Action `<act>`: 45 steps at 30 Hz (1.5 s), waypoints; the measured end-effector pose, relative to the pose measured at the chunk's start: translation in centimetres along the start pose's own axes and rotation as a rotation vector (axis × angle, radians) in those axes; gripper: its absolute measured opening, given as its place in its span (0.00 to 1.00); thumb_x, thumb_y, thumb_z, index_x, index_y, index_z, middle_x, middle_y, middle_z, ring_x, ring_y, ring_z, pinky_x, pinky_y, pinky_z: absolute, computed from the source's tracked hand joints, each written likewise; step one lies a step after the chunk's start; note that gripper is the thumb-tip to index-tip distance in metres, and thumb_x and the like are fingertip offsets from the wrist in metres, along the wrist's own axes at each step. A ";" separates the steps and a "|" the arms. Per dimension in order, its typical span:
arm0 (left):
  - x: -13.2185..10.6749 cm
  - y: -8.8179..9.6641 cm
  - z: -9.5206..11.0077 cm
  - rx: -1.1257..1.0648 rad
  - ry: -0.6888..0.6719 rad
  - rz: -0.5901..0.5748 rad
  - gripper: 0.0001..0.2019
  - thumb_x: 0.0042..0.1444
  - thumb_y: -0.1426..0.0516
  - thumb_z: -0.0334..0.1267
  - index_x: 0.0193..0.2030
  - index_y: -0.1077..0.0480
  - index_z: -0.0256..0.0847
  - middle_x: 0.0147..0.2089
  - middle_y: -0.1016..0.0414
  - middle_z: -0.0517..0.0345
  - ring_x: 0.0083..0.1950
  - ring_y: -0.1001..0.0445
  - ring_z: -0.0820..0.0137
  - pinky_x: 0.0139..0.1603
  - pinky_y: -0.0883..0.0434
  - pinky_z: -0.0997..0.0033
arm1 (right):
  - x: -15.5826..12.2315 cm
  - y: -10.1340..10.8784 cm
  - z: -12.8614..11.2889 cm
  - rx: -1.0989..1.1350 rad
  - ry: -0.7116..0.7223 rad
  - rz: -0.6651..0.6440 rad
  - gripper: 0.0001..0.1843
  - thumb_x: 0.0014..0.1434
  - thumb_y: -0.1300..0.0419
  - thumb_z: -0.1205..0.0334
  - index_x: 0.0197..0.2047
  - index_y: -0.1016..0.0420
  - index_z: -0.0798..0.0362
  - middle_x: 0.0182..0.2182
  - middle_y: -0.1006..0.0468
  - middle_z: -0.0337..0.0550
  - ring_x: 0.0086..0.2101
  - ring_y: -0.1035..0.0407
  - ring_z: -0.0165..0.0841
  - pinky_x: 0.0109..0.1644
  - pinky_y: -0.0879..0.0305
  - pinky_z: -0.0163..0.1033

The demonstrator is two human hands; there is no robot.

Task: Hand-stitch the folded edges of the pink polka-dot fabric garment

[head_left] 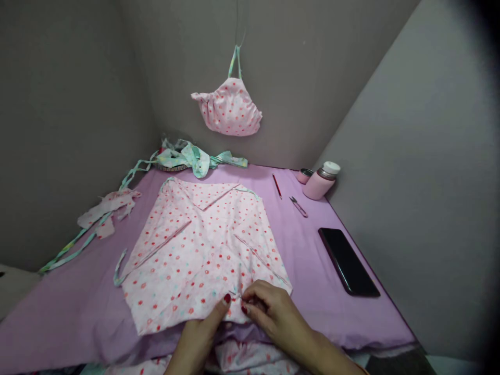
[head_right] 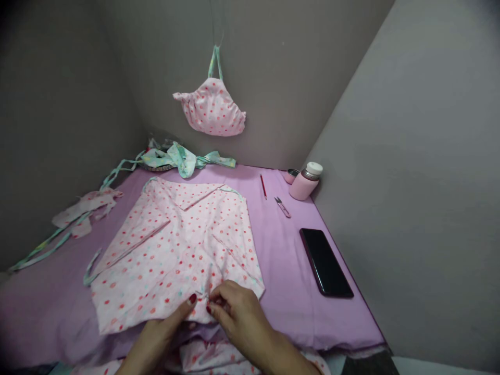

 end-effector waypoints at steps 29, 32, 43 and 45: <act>-0.5 -1.0 -0.3 -0.039 -0.024 -0.149 0.23 0.48 0.41 0.49 0.45 0.31 0.32 0.44 0.25 0.47 0.37 0.28 0.65 0.40 0.30 0.69 | 1.2 0.3 0.3 0.104 0.098 -0.296 0.18 0.57 0.49 0.73 0.45 0.25 0.51 0.35 0.22 0.40 0.35 0.30 0.29 0.40 0.38 0.30; -0.3 -1.1 -0.3 -0.036 -0.030 -0.139 0.26 0.48 0.41 0.49 0.48 0.32 0.31 0.46 0.25 0.44 0.39 0.28 0.63 0.39 0.30 0.68 | 1.3 0.4 0.3 0.091 0.110 -0.309 0.20 0.56 0.50 0.75 0.47 0.25 0.50 0.35 0.22 0.39 0.35 0.30 0.28 0.39 0.38 0.30; -0.4 -0.9 -0.1 -0.032 -0.042 -0.087 0.32 0.46 0.39 0.46 0.57 0.38 0.35 0.48 0.26 0.47 0.41 0.26 0.60 0.39 0.29 0.66 | 1.2 0.5 0.0 0.005 0.113 -0.342 0.18 0.57 0.51 0.71 0.46 0.25 0.54 0.32 0.23 0.42 0.31 0.32 0.28 0.36 0.40 0.30; -0.4 -0.8 0.0 -0.051 -0.044 -0.082 0.32 0.46 0.39 0.46 0.58 0.39 0.36 0.50 0.27 0.46 0.43 0.27 0.59 0.39 0.29 0.66 | 1.1 0.4 0.1 0.010 0.107 -0.345 0.18 0.57 0.51 0.71 0.45 0.24 0.54 0.31 0.23 0.41 0.30 0.32 0.28 0.35 0.40 0.29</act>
Point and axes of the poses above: each hand's wrist, its own x-axis towards the middle knuckle, its own y-axis out of the back of the hand, z = x × y, the point moved 7 cm from there along x, towards the middle knuckle
